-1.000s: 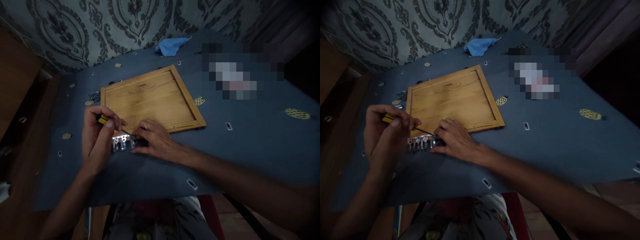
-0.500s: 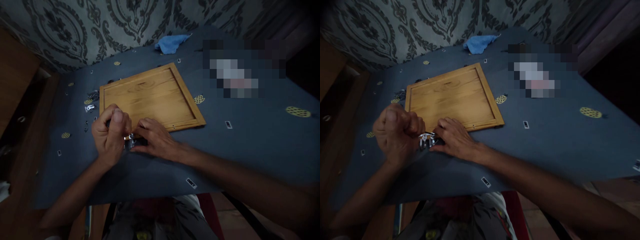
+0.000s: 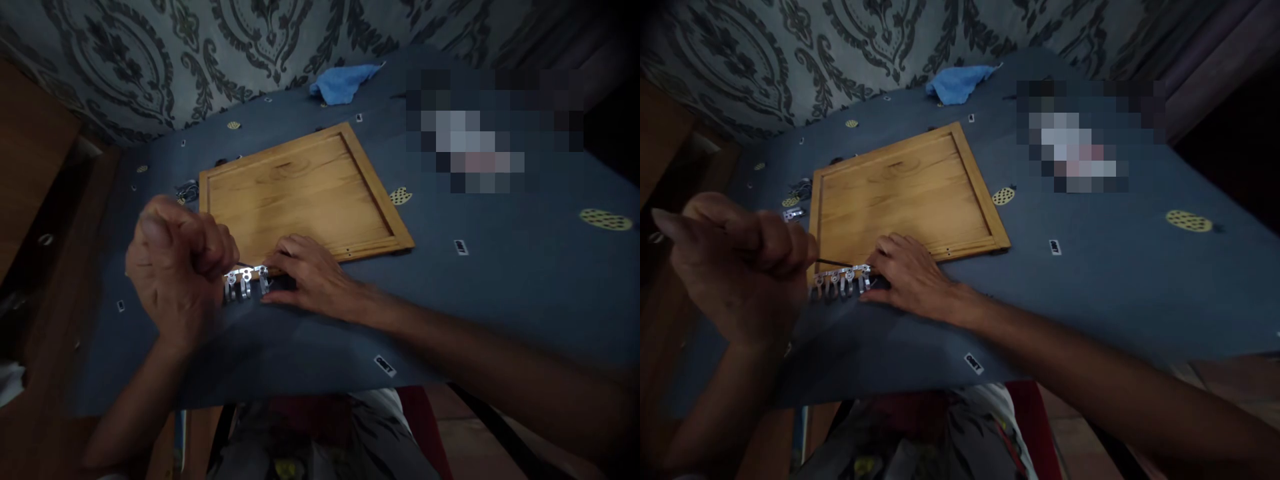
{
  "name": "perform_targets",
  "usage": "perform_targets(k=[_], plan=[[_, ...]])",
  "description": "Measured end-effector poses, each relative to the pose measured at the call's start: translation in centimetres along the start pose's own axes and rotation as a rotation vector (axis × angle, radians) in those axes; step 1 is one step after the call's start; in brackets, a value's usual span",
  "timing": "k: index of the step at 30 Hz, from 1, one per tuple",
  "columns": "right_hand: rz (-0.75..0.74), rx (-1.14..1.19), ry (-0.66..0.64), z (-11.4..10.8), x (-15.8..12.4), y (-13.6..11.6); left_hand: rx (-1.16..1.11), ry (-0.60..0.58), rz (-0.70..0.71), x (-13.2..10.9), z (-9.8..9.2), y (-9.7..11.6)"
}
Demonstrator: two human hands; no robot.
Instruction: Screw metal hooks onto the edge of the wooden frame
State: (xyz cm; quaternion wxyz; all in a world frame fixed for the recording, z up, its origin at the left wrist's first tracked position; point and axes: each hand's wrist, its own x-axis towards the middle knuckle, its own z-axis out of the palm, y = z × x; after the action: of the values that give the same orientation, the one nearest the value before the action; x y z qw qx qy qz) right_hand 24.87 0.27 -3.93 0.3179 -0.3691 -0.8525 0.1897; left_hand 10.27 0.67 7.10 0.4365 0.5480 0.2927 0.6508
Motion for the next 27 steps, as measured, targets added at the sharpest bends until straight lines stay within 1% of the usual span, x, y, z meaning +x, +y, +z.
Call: perform_targets(k=[4,7,13,19,27], plan=[[-0.005,-0.005,-0.003,0.0,0.0,0.1,-0.012,-0.049,-0.003,-0.7,-0.2,-0.1],[-0.007,-0.021,-0.006,0.0,0.1,0.1,-0.018,-0.082,-0.034,-1.1,-0.3,-0.5],[-0.003,-0.026,-0.011,-0.2,0.0,0.0,-0.029,-0.053,-0.046,-1.0,-0.3,-0.5],[-0.001,-0.015,-0.007,0.0,0.0,0.1,-0.020,-0.063,-0.066,-1.1,-0.5,-0.9],[-0.001,-0.032,-0.023,-0.2,0.0,0.1,-0.034,-0.066,-0.035,-0.9,-0.6,-1.2]])
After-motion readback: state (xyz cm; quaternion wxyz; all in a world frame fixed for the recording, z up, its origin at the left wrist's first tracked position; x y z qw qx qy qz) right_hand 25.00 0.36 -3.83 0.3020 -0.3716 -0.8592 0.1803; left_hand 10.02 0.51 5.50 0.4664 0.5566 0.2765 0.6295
